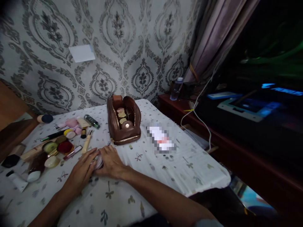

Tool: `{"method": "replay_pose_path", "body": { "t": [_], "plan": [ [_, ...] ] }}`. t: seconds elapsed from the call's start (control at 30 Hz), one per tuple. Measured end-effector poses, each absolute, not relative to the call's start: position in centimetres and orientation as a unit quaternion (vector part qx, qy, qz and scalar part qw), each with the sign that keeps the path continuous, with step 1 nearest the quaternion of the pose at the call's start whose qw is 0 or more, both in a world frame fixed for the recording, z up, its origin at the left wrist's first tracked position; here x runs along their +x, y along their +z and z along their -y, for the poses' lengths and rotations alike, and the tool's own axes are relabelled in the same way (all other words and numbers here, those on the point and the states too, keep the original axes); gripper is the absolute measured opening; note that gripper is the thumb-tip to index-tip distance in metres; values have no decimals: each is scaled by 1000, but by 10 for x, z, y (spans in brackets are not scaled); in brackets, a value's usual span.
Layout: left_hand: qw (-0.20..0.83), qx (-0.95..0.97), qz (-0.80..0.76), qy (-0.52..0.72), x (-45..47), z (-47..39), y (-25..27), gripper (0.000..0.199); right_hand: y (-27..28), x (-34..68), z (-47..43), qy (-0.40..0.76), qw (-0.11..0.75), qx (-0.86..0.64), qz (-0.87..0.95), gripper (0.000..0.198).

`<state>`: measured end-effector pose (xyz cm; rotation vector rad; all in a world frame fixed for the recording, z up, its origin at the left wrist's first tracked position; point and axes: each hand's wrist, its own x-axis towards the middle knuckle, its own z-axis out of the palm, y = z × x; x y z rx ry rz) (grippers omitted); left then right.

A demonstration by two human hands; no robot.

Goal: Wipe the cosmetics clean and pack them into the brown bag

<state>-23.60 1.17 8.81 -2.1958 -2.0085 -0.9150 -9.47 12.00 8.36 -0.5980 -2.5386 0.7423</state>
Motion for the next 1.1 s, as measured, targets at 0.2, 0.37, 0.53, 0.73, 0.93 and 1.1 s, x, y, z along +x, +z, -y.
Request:
{"method": "replay_pose_path", "body": {
  "t": [0.2, 0.37, 0.53, 0.73, 0.93, 1.1],
  "plan": [
    [-40, -668, 671, -320, -235, -21, 100, 34, 82, -94, -121, 266, 211, -212, 917, 75],
    [-74, -634, 688, -346, -240, -33, 105, 30, 83, -94, -124, 265, 199, -203, 921, 74],
    [-109, -623, 700, -333, -244, -47, 113, 27, 86, -92, -124, 256, 178, -199, 929, 74],
    [-112, -587, 708, -377, -249, -58, 113, 23, 86, -93, -126, 260, 185, -184, 930, 71],
    [-113, -586, 715, -364, -250, -55, 109, 30, 84, -94, -128, 261, 188, -182, 929, 75],
    [-106, -627, 703, -319, -249, -42, 114, 38, 86, -92, -127, 260, 180, -178, 932, 76]
  ]
}}
